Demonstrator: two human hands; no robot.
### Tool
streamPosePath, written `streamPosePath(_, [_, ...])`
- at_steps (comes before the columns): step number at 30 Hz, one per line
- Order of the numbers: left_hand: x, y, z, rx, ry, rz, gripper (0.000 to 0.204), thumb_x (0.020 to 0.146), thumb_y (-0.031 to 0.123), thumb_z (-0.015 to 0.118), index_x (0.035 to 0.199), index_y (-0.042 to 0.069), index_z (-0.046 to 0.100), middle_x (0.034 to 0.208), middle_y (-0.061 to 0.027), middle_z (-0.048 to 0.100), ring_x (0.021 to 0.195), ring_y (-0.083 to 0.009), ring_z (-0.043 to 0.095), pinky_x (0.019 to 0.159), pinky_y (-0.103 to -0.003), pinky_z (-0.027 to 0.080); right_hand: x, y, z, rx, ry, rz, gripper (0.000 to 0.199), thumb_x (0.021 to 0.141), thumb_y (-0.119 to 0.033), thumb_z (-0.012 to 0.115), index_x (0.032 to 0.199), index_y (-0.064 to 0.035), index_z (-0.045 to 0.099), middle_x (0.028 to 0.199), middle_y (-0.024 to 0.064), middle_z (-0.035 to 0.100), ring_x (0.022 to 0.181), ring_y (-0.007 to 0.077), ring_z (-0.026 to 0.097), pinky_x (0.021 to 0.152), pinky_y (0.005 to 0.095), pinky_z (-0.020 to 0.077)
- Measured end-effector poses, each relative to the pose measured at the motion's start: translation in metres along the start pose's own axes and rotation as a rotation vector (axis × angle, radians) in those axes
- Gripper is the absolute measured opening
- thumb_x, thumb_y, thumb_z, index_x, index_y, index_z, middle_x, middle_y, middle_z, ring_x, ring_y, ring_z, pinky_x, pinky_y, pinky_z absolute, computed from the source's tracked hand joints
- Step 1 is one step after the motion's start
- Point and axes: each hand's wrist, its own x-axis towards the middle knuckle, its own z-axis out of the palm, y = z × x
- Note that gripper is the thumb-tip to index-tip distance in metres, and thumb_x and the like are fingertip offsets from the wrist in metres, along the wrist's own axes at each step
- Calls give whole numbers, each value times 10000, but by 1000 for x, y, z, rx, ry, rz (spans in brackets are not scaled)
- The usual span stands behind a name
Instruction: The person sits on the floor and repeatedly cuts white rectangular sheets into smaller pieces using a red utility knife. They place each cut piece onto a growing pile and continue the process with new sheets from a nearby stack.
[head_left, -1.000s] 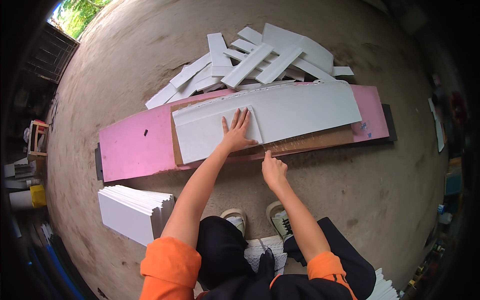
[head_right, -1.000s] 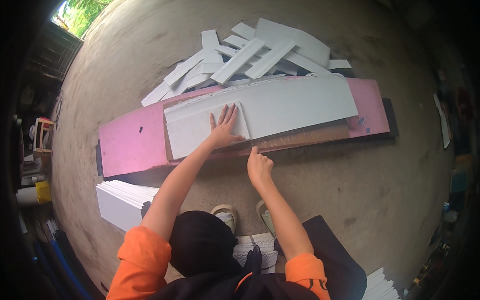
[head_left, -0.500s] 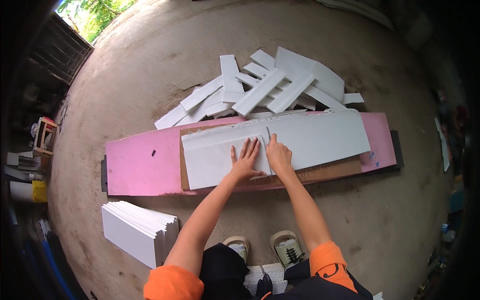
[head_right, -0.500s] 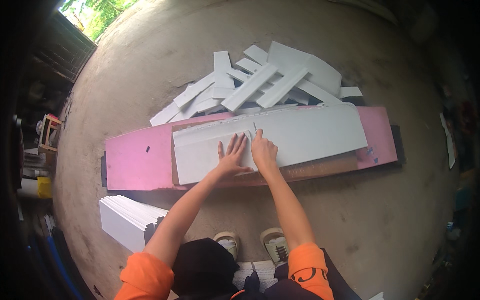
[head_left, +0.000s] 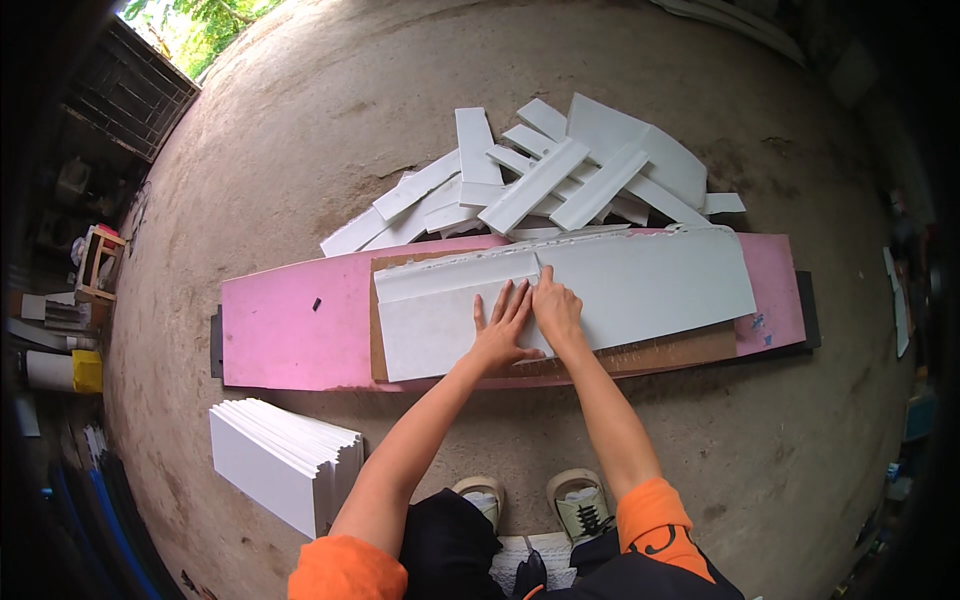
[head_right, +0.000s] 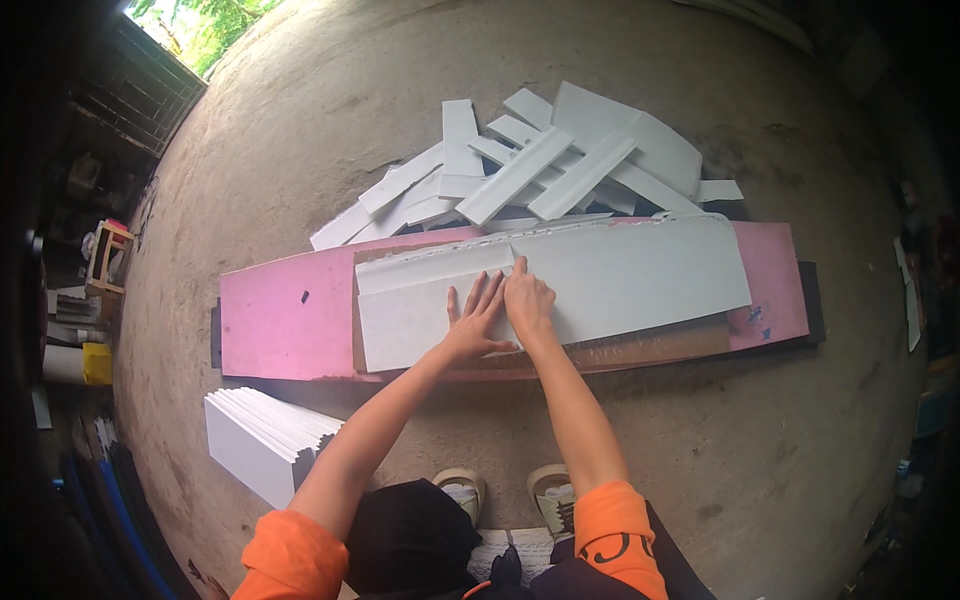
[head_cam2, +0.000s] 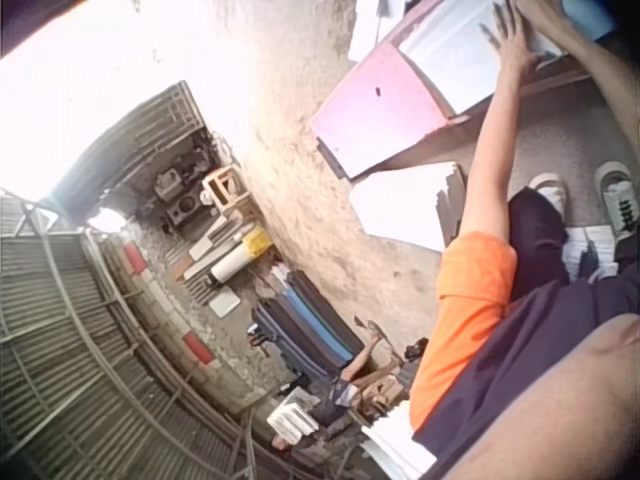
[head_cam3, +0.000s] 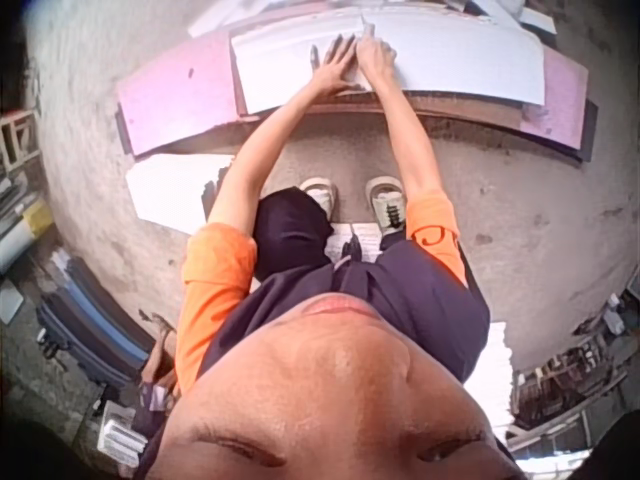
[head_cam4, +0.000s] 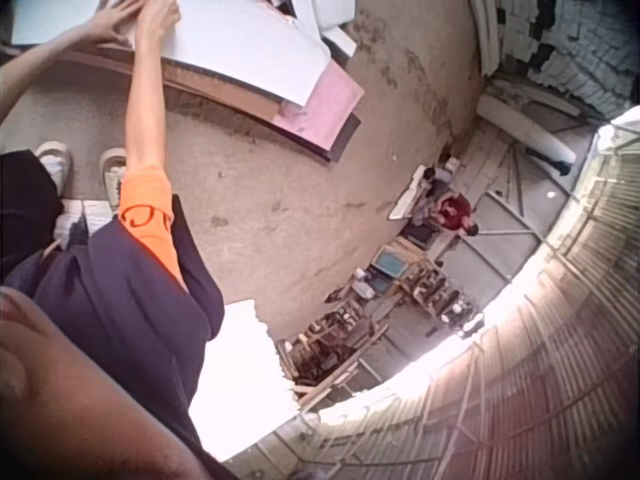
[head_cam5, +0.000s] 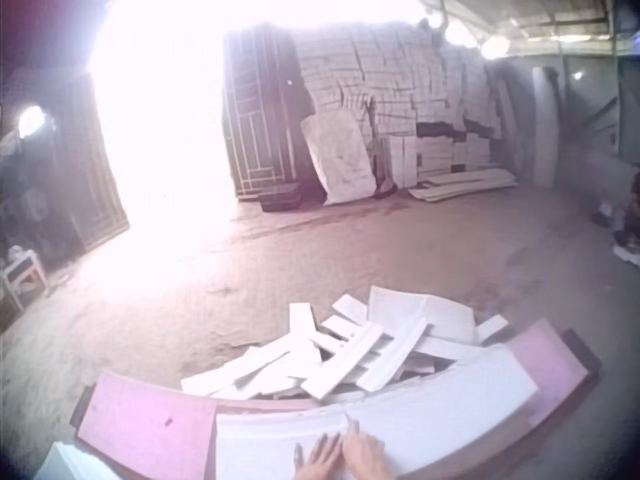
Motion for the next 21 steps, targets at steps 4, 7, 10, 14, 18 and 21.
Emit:
streamPosePath(4, [2, -1, 2, 7, 8, 4, 1133, 583, 606, 645, 1407, 119, 37, 1472, -27, 15, 1351, -213, -75, 974, -601, -122, 5, 4, 5, 36, 43, -27, 246, 851, -236, 455, 977, -30, 406, 707, 219, 613, 707, 399, 609, 625, 492, 474])
streamPosePath(7, [4, -2, 4, 23, -14, -11, 1146, 570, 607, 660, 1408, 131, 39, 1472, -37, 5, 1350, -223, -83, 976, -593, -126, 11, 3, 7, -2, 85, -65, 233, 845, -220, 463, 961, -23, 415, 696, 211, 614, 689, 384, 615, 606, 479, 483])
streamPosePath(10, [5, -2, 5, 15, -15, -9, 1143, 568, 603, 663, 1408, 133, 47, 1472, -35, 4, 1350, -224, -82, 975, -594, -126, 17, 1, 6, -39, 83, -67, 219, 825, -183, 490, 956, -20, 426, 707, 196, 621, 694, 356, 625, 607, 452, 494])
streamPosePath(14, [3, -3, 5, 11, 0, -8, 1138, 567, 601, 665, 1408, 134, 56, 1473, -34, 3, 1350, -225, -82, 974, -591, -130, 18, -6, 0, -78, 14, -31, 223, 808, -156, 518, 969, -22, 442, 773, 179, 637, 753, 320, 638, 645, 416, 502])
streamPosePath(18, [6, 1, 2, 31, -52, -31, 1134, 570, 597, 665, 1407, 134, 55, 1473, -33, 4, 1350, -222, -82, 975, -585, -135, 10, -4, 0, -31, -30, 25, 210, 829, -190, 450, 944, -16, 476, 789, 208, 626, 777, 363, 620, 672, 458, 487])
streamPosePath(21, [1, -2, 2, 14, -23, -41, 1147, 564, 589, 666, 1409, 149, 26, 1473, 1, -2, 1352, -196, -74, 974, -595, -134, -8, -6, -2, 2, -109, 71, 228, 835, -198, 430, 953, -12, 490, 843, 214, 624, 823, 366, 612, 717, 463, 474])
